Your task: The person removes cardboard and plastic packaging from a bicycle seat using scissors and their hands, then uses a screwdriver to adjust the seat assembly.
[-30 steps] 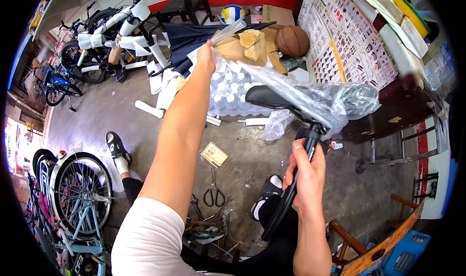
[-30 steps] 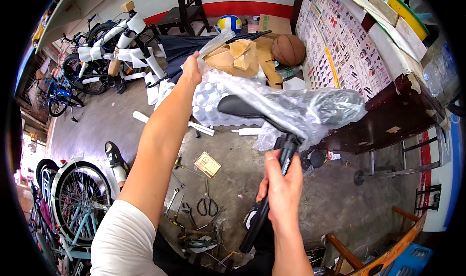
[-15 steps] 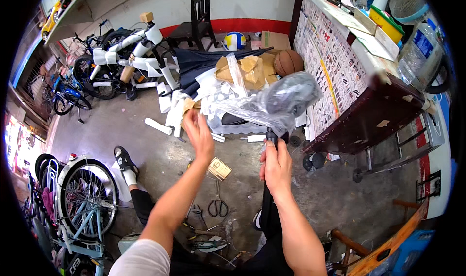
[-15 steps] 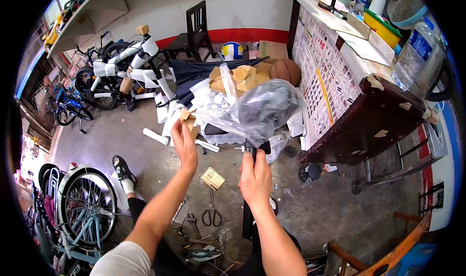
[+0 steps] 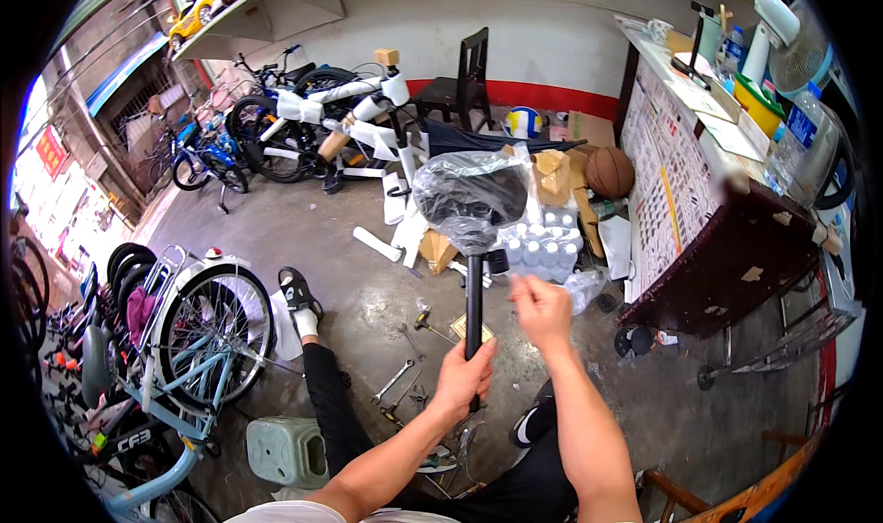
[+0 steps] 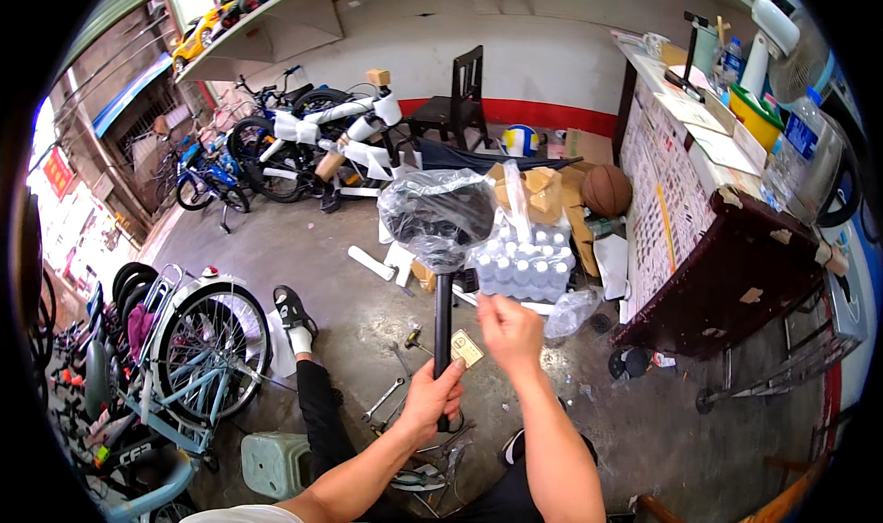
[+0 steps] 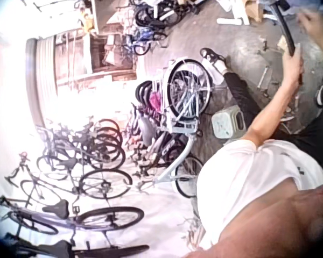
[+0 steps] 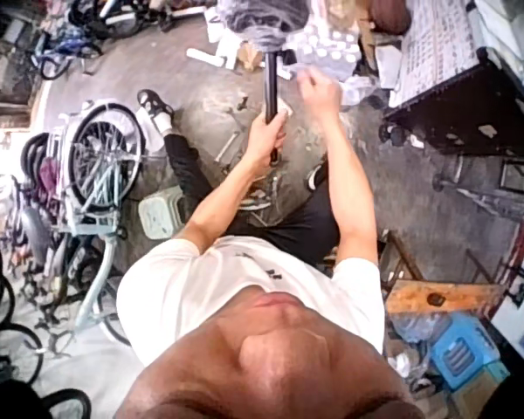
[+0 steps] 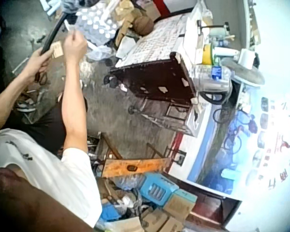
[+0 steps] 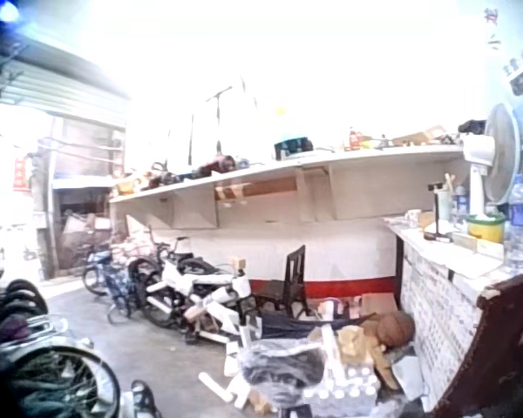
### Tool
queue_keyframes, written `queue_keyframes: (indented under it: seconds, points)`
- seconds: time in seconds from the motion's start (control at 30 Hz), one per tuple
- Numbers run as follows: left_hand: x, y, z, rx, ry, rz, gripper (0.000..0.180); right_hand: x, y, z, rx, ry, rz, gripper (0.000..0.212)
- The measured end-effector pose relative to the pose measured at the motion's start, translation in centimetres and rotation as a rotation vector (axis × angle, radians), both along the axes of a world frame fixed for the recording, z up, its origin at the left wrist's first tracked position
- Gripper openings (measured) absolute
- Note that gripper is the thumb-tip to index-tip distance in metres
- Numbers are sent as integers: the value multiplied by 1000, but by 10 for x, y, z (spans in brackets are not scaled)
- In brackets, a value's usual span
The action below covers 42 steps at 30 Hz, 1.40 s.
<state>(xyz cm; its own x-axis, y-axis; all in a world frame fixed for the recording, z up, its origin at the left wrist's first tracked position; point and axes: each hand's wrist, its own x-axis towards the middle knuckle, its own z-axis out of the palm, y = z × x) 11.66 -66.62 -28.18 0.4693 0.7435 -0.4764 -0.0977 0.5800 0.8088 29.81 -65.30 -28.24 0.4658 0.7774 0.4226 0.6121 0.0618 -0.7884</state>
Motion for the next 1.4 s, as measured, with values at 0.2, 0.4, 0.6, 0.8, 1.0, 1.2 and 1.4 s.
queue_keyframes:
  seconds: [0.2,0.4,0.6,0.8,1.0,1.2,1.4]
  points:
    - [-60,-5,-1,40,67,-65,25,30,0,0,229,505,16,38]
    - [-89,-25,-17,-9,155,-149,24,11,12,19,294,618,170,60]
    - [-97,-25,-30,49,267,-222,23,27,3,24,424,554,-13,18]
    - [-94,-25,-41,129,406,-284,26,25,-5,39,558,731,55,47]
    - [-93,-27,-48,124,426,-252,24,44,-6,18,110,597,-41,45]
    - [-95,-25,-51,333,568,-279,26,45,-10,24,418,530,-100,70]
    - [-98,-26,-55,570,773,-273,34,17,-9,43,415,-353,-217,99]
